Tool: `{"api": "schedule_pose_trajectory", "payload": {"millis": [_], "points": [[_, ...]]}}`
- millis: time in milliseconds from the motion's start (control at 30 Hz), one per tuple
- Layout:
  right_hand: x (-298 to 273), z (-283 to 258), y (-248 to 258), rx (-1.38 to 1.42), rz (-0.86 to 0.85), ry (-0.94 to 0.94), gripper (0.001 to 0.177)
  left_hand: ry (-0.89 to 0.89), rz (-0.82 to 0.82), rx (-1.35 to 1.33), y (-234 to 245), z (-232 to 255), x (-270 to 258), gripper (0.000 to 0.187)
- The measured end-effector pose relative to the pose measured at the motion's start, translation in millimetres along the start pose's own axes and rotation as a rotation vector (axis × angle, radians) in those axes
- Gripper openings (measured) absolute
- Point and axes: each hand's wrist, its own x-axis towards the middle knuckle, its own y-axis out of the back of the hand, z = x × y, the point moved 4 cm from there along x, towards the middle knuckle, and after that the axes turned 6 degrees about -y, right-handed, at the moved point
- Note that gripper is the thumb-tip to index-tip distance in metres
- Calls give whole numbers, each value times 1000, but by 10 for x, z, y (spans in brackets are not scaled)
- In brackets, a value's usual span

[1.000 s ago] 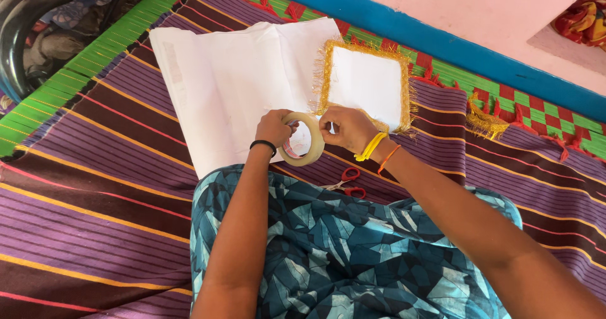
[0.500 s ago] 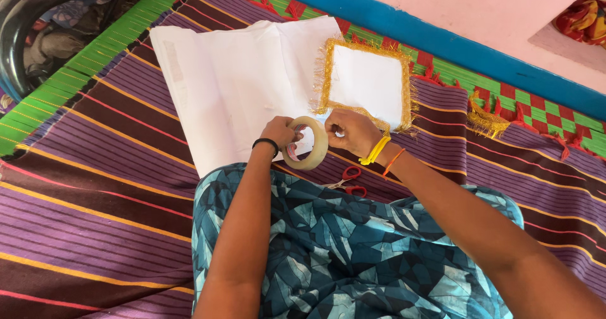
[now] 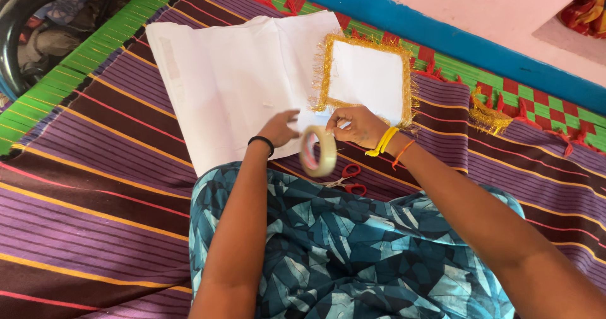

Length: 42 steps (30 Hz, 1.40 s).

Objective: The person sits on a mat and decorates a white paper square with gold tinsel trim. They use scissors to cut the tinsel and clear tape to secure it along the edges of the paper.

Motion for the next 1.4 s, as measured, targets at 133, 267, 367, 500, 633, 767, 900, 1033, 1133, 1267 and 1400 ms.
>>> {"api": "schedule_pose_trajectory", "payload": {"millis": [133,267,367,500,633,767,900,1033,1133,1267,1400], "points": [[61,79,-53,-210,-50,-23,19,-157,-15,-301,-13,308,-12,39],[126,251,-126,-313,-84,-76,23,-113,-105,-125,-208,671,-101,37],[183,369,-141,-269,-36,-15,27,-69,-92,50,-249,848,-187,37],[305,535,-137,-256,66,-27,25,29,-62,71,-221,860,-198,35],[423,652,-158,-151,125,-112,22,-66,-40,2,-204,774,-175,28],[512,704,-190,32,146,-254,16,-121,1,37,-216,694,-156,23],[591,663,-268,138,176,-300,15,-121,140,181,-264,691,-157,18],[553,704,-308,448,201,-336,22,-61,238,228,-234,638,-147,15],[509,818,-369,561,256,-348,29,-110,300,259,-246,620,-134,10],[469,944,-424,293,253,-123,44,-180,285,219,-260,596,-138,8],[375,996,-586,-3,254,-71,42,-213,266,190,-228,650,-178,9]]}}
